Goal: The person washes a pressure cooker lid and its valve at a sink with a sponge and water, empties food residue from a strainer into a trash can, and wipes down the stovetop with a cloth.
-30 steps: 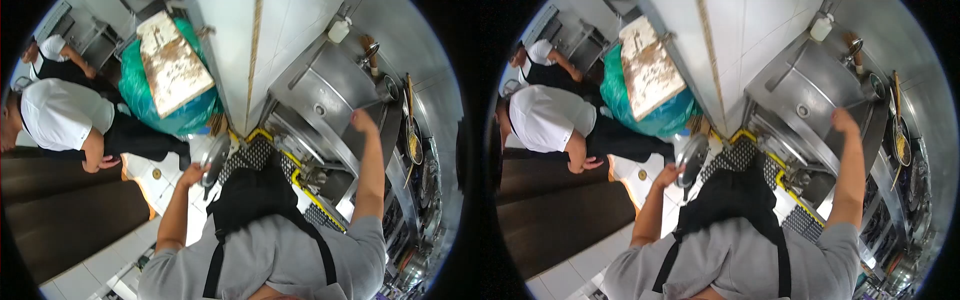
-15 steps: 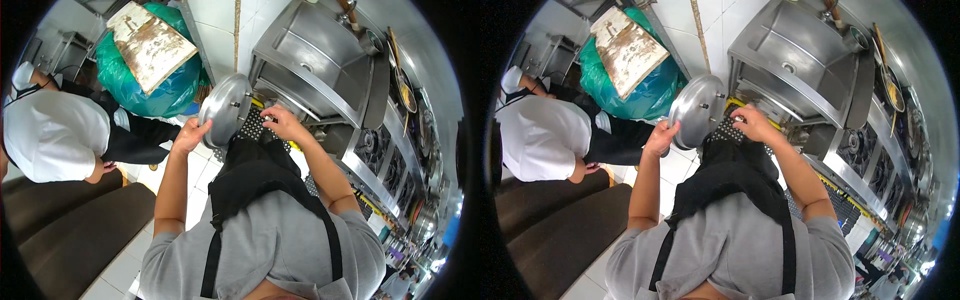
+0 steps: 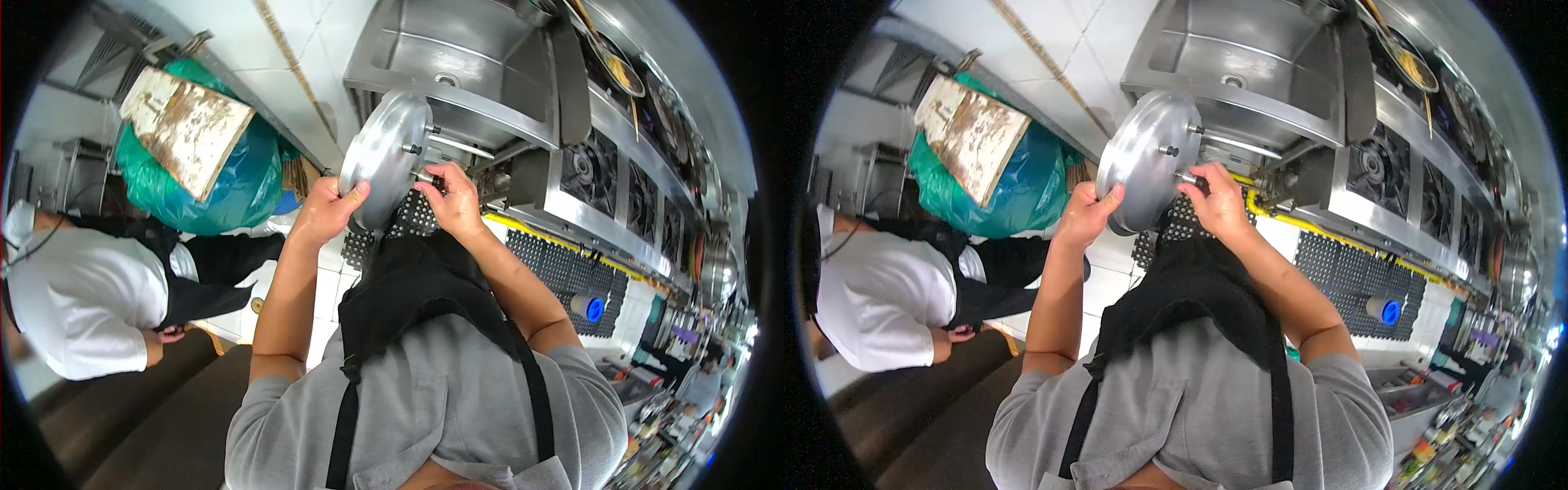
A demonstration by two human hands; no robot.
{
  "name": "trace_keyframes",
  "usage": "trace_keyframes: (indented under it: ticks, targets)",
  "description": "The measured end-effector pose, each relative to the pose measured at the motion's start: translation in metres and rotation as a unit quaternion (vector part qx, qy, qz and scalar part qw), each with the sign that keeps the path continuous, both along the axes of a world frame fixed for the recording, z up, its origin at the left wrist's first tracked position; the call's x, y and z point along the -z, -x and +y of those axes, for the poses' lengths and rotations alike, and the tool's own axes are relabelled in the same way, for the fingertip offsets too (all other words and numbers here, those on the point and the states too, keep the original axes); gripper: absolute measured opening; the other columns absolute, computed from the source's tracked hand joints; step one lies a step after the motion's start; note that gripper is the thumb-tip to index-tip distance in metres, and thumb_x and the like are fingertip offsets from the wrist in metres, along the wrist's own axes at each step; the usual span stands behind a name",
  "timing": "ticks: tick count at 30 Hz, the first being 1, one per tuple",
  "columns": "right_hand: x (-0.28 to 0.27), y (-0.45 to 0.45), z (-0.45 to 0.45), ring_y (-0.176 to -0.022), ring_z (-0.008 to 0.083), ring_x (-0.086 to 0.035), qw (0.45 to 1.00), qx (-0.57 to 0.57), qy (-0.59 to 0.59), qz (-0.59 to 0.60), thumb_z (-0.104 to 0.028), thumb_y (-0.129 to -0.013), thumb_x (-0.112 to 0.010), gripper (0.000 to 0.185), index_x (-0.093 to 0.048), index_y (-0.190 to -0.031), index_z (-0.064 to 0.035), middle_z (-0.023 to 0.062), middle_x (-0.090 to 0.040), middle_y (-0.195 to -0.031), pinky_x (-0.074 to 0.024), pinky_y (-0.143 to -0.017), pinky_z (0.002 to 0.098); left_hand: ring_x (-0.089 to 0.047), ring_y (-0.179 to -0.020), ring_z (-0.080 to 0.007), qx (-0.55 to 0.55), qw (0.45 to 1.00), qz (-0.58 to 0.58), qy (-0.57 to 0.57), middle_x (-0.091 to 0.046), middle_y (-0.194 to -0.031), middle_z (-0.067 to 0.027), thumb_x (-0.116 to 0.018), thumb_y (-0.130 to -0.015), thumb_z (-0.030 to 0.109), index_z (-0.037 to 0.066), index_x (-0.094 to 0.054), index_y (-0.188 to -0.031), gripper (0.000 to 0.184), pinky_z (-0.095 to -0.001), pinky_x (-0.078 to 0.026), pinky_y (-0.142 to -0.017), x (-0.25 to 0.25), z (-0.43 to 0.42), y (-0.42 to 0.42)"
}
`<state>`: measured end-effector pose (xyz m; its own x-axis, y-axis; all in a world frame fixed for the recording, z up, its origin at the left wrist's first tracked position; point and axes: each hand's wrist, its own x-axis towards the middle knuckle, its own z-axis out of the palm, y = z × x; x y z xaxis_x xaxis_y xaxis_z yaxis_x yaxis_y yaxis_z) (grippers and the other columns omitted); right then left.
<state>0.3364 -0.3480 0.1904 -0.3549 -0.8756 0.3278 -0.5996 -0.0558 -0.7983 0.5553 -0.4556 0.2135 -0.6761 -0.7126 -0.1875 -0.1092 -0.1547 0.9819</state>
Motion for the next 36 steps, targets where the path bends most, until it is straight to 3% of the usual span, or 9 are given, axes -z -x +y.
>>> trace_keyframes:
  ticks: [9, 15, 17, 18, 23, 24, 26, 29, 36]
  targets:
    - [-0.023, 0.054, 0.081, -0.077, 0.0284, -0.063, 0.987, 0.147, 0.069, 0.004, -0.012, -0.078, -0.078, 0.03, -0.062, -0.1, 0.0005, 0.0143, -0.062, -0.09, -0.0516, -0.064, 0.0344, -0.036, -0.062, -0.0038, 0.135, 0.99, 0.008, 0.04, -0.046, -0.065, 0.0088, -0.063, -0.095, 0.03, 0.003, -0.061, -0.075, 0.034, -0.0249, -0.031, -0.053, -0.058, 0.03, 0.093]
    - [-0.049, 0.124, 0.18, -0.061, 0.0239, -0.062, 0.953, 0.283, 0.105, -0.022, -0.019, -0.078, -0.08, 0.031, -0.063, -0.095, 0.0004, 0.0137, -0.064, -0.078, -0.0495, -0.054, 0.0318, -0.032, -0.059, -0.0027, 0.229, 0.969, 0.088, 0.004, -0.043, -0.062, 0.0103, -0.062, -0.096, 0.028, 0.009, -0.055, -0.066, 0.036, -0.0252, -0.025, -0.051, -0.06, 0.093, 0.204]
    - [-0.059, 0.149, 0.221, -0.057, 0.0239, -0.062, 0.932, 0.358, 0.042, -0.036, -0.022, -0.079, -0.079, 0.03, -0.062, -0.091, -0.0001, 0.0141, -0.064, -0.07, -0.0493, -0.054, 0.0321, -0.034, -0.061, -0.0029, 0.288, 0.952, 0.101, 0.003, -0.046, -0.065, 0.0092, -0.061, -0.097, 0.026, 0.008, -0.056, -0.068, 0.034, -0.0248, -0.028, -0.054, -0.063, 0.128, 0.25]
    - [-0.057, 0.161, 0.241, -0.055, 0.0247, -0.062, 0.913, 0.399, 0.081, 0.035, -0.025, -0.082, -0.077, 0.03, -0.062, -0.09, -0.0004, 0.0155, -0.064, -0.066, -0.0496, -0.054, 0.0335, -0.035, -0.063, -0.003, 0.294, 0.948, 0.117, -0.037, -0.047, -0.067, 0.0086, -0.06, -0.097, 0.025, 0.008, -0.057, -0.07, 0.033, -0.0245, -0.029, -0.056, -0.063, 0.15, 0.271]
    - [-0.074, 0.189, 0.36, -0.056, 0.0183, -0.063, 0.857, 0.491, 0.023, -0.154, -0.028, -0.092, -0.065, 0.029, -0.06, -0.099, -0.0002, 0.0113, -0.064, -0.067, -0.0492, -0.053, 0.0327, -0.063, -0.09, -0.0138, 0.392, 0.879, 0.136, -0.235, -0.067, -0.099, -0.0068, -0.054, -0.1, 0.023, -0.002, -0.064, -0.105, 0.028, -0.0322, -0.05, -0.082, -0.056, 0.245, 0.362]
    - [-0.075, 0.189, 0.386, -0.056, 0.0163, -0.062, 0.849, 0.48, 0.043, -0.216, -0.029, -0.094, -0.061, 0.03, -0.059, -0.105, -0.0007, 0.0097, -0.064, -0.069, -0.0486, -0.053, 0.0312, -0.061, -0.11, -0.0239, 0.459, 0.831, 0.159, -0.27, -0.063, -0.12, -0.0145, -0.051, -0.101, 0.024, -0.006, -0.056, -0.122, 0.037, -0.0399, -0.048, -0.097, -0.034, 0.251, 0.383]
    - [-0.071, 0.183, 0.435, -0.055, 0.0129, -0.058, 0.824, 0.476, 0.093, -0.293, -0.032, -0.098, -0.053, 0.037, -0.054, -0.119, -0.0023, 0.0078, -0.063, -0.073, -0.0477, -0.053, 0.0276, -0.06, -0.112, -0.0248, 0.471, 0.809, 0.148, -0.32, -0.062, -0.122, -0.0151, -0.05, -0.101, 0.024, -0.006, -0.054, -0.124, 0.038, -0.0406, -0.047, -0.098, -0.026, 0.291, 0.413]
    - [-0.036, 0.16, 0.516, -0.066, 0.013, -0.058, 0.748, 0.65, 0.028, -0.131, -0.03, -0.091, -0.064, 0.04, -0.056, -0.117, -0.0008, 0.0064, -0.063, -0.078, -0.0485, -0.061, 0.0295, -0.049, -0.127, -0.0304, 0.508, 0.758, 0.135, -0.386, -0.049, -0.139, -0.0174, -0.046, -0.102, 0.031, -0.004, -0.038, -0.139, 0.053, -0.0465, -0.038, -0.107, -0.014, 0.344, 0.445]
    - [-0.014, 0.049, 0.566, -0.089, 0.0242, -0.063, 0.699, 0.657, -0.104, -0.261, -0.045, -0.077, -0.078, 0.073, -0.051, -0.126, 0.0015, 0.0168, -0.065, -0.1, -0.0506, -0.081, 0.036, -0.041, -0.134, -0.0315, 0.6, 0.63, 0.029, -0.491, -0.042, -0.146, -0.0155, -0.044, -0.1, 0.041, 0.0, -0.032, -0.145, 0.061, -0.0477, -0.033, -0.111, 0.032, 0.443, 0.504]
